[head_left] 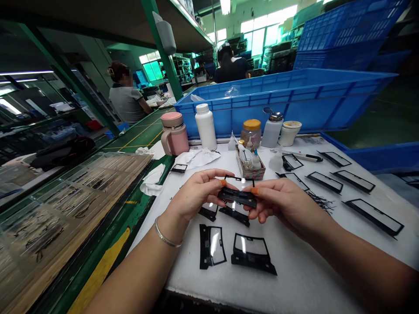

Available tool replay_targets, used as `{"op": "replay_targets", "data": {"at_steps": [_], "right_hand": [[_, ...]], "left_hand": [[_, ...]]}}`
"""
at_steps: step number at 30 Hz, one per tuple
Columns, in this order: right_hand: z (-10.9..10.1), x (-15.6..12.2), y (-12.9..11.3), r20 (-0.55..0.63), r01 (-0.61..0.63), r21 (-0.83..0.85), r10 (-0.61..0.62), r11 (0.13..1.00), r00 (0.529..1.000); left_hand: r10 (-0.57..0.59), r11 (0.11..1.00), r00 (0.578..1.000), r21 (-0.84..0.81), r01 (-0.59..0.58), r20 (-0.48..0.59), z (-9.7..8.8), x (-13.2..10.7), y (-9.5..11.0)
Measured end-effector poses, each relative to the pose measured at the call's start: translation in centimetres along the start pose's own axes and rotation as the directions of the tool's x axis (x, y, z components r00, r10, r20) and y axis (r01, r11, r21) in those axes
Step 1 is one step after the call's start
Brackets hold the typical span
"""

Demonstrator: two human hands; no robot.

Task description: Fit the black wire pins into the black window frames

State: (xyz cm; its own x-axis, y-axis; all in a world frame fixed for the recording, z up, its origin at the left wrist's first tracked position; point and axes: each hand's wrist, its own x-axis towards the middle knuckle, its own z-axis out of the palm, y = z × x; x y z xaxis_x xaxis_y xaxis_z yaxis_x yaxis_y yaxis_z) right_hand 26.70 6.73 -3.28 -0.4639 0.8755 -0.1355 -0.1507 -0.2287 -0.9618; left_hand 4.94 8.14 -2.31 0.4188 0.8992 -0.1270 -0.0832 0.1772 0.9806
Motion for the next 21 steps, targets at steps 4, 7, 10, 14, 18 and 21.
{"op": "replay_targets", "data": {"at_steps": [4,7,10,14,18,21], "right_hand": [[0.1,0.1,0.2,0.019,-0.025,-0.014,0.025,1.000,1.000],[0.0,0.1,0.1,0.039,-0.033,-0.052,0.035,0.998,0.999],[-0.6,0.2,0.1,0.003,-0.032,-0.067,0.033,0.997,0.999],[-1.6,0.6,0.2,-0.064,-0.023,-0.088,0.018,0.996,0.998],[-2.2,0.9,0.3,-0.091,-0.025,-0.123,0.014,0.992,0.996],[-2.4,0.9,0.4,-0.106,-0.023,-0.134,0.009,0.991,0.994]], "left_hand": [[0.031,0.999,1.000,0.027,-0.031,0.000,0.0,-0.1,0.2],[0.071,0.991,0.997,0.111,-0.068,-0.015,-0.8,-0.4,0.9],[0.200,0.959,0.964,0.237,-0.157,-0.173,-3.3,-1.3,2.1],[0.358,0.870,0.749,0.490,-0.051,-0.558,-8.0,-2.6,3.4],[0.303,0.828,0.649,0.529,0.182,-0.698,-11.9,-2.1,2.5],[0.218,0.770,0.643,0.534,0.348,-0.734,-13.8,-1.0,0.8]]}}
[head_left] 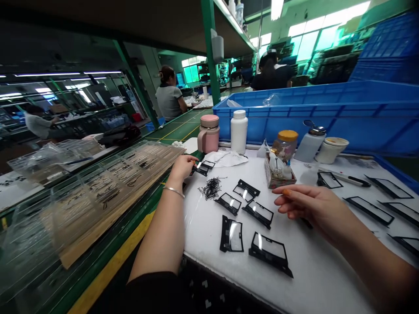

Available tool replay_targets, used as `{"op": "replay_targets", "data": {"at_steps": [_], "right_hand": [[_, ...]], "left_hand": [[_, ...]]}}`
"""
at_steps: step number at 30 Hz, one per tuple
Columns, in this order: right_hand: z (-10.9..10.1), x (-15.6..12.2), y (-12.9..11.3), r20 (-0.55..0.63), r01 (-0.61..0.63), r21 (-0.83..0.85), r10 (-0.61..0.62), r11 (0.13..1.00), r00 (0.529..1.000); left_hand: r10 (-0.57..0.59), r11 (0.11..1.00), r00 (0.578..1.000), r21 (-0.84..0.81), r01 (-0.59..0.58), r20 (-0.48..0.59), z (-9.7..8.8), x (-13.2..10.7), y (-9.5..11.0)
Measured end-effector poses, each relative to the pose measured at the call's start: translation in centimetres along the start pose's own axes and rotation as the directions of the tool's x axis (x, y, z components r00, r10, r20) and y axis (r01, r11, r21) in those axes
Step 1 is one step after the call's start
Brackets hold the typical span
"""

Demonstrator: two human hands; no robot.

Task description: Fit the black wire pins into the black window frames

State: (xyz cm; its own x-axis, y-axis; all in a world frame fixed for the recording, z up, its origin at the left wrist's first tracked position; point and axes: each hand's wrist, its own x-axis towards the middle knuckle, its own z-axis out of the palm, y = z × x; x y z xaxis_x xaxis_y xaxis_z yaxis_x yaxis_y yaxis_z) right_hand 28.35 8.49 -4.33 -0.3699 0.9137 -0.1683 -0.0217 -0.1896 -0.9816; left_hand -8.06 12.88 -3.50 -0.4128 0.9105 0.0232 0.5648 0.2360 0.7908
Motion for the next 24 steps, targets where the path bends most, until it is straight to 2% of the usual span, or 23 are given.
{"op": "replay_targets", "data": {"at_steps": [3,7,13,24], "right_hand": [[0.0,-0.1,0.0,-0.011,0.007,-0.011,-0.007,1.000,1.000],[0.0,-0.3,-0.1,-0.006,0.021,-0.018,-0.021,1.000,1.000],[0.1,-0.2,-0.3,-0.005,0.003,-0.018,-0.003,1.000,1.000],[-0.5,0.0,0.2,0.003,0.006,-0.039,-0.006,0.999,1.000]], "left_hand": [[-0.051,0.988,0.998,0.152,0.043,0.048,0.8,1.1,-1.5],[-0.056,0.946,0.994,0.323,0.023,0.094,1.0,1.8,-2.2],[-0.031,0.879,0.995,0.477,-0.020,0.098,0.7,1.3,-1.5],[-0.009,0.803,0.995,0.594,-0.052,0.100,0.4,0.2,-0.3]]}}
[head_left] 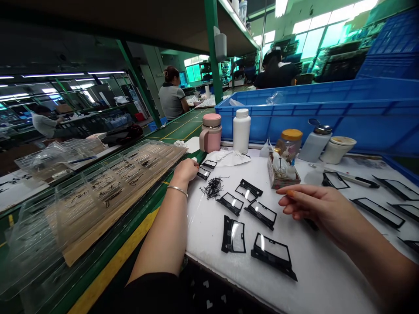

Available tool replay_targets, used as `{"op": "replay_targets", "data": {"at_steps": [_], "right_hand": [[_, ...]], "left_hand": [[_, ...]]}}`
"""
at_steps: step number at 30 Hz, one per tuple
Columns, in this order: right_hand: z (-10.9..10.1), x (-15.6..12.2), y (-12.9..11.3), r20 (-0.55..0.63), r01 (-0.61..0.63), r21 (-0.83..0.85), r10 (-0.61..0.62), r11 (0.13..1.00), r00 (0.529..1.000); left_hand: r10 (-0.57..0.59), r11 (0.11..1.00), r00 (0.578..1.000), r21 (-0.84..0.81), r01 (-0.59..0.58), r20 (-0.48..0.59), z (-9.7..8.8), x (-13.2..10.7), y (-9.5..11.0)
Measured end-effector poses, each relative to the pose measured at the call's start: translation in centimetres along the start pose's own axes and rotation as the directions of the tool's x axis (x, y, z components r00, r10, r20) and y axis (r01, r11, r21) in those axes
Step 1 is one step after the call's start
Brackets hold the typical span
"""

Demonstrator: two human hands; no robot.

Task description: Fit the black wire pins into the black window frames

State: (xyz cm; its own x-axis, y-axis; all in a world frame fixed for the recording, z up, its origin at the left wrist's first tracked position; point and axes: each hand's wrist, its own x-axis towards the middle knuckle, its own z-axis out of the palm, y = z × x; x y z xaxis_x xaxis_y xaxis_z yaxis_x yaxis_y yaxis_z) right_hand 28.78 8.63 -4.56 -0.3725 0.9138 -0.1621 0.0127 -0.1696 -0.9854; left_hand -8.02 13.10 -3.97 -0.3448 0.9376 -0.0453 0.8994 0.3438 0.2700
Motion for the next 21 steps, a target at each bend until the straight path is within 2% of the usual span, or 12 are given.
{"op": "replay_targets", "data": {"at_steps": [7,11,14,16,18,20,21], "right_hand": [[0.3,-0.1,-0.5,-0.042,0.019,0.010,-0.018,1.000,0.999],[0.2,-0.3,-1.2,-0.141,0.106,0.051,-0.098,0.993,0.985],[-0.4,-0.5,-2.1,-0.240,0.199,0.062,-0.179,0.978,0.954],[-1.1,-0.9,-2.9,-0.317,0.266,0.036,-0.241,0.963,0.917],[-2.0,-1.5,-3.9,-0.397,0.338,-0.047,-0.328,0.940,0.857],[-3.1,-2.2,-4.9,-0.465,0.359,-0.241,-0.432,0.902,0.773],[-3.6,-2.6,-5.3,-0.481,0.315,-0.379,-0.476,0.870,0.736]], "left_hand": [[0.024,0.999,1.000,0.038,-0.024,-0.005,-0.1,-0.2,0.3],[0.039,0.998,0.999,0.055,-0.038,-0.023,-0.3,-0.4,0.4],[0.054,0.997,0.998,0.064,-0.052,-0.030,-0.3,-0.3,0.5],[0.062,0.996,0.998,0.058,-0.061,-0.029,-0.2,-0.2,0.4],[0.070,0.997,0.997,0.036,-0.069,-0.032,0.0,0.0,0.3],[0.078,0.997,0.996,-0.003,-0.078,-0.046,0.0,0.1,0.1],[0.086,0.995,0.994,-0.036,-0.088,-0.063,-0.1,0.1,0.1]]}}
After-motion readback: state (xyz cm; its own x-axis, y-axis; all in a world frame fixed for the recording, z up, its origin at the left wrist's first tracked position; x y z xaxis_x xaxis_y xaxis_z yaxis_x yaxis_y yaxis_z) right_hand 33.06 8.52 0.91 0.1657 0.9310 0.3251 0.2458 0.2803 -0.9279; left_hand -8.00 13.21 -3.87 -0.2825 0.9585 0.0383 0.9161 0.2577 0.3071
